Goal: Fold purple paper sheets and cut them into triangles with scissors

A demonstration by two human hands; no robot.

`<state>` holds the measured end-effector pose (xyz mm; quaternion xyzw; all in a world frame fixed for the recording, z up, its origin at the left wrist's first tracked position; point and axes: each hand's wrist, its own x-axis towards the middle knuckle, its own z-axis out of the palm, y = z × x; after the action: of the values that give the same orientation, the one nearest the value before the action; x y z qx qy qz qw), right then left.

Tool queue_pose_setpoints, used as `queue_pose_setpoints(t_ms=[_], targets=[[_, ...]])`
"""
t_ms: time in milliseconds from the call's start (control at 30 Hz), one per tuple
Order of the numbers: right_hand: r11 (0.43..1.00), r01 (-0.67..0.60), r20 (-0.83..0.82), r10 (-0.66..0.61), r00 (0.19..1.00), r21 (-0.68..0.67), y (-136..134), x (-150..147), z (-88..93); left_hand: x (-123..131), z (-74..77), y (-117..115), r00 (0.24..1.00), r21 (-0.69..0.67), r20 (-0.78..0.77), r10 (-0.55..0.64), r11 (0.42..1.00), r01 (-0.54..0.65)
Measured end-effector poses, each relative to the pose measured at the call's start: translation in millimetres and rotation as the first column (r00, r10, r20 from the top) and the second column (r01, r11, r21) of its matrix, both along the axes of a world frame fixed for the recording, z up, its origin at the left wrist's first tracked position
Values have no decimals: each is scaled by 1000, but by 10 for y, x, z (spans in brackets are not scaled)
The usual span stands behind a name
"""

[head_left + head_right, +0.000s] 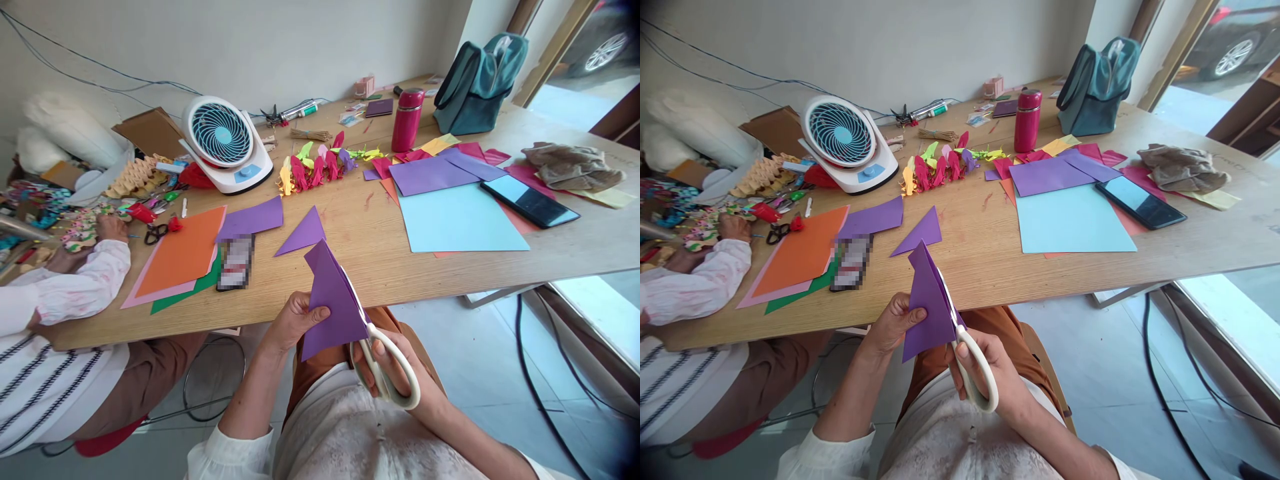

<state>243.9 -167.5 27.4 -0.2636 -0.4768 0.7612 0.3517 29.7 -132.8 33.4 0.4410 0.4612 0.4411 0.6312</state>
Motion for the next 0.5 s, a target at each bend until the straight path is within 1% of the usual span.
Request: queue_pose_setpoints(t_ms=[200,333,400,500], targets=[[1000,13,11,-14,1000,16,1,-3,-21,-5,-2,4,1000,-7,4,6,1000,-6],[999,10,-17,-9,1000,31,12,-10,-15,-4,-21,0,1000,-17,14,13,1000,-13],[999,-24,-14,25,1000,42,-13,21,-45,-20,-32,4,999,-15,28,31,999,-30],[990,-135,3,135,991,33,-81,162,-183,-105,-34,21,995,-7,58,81,997,-81]])
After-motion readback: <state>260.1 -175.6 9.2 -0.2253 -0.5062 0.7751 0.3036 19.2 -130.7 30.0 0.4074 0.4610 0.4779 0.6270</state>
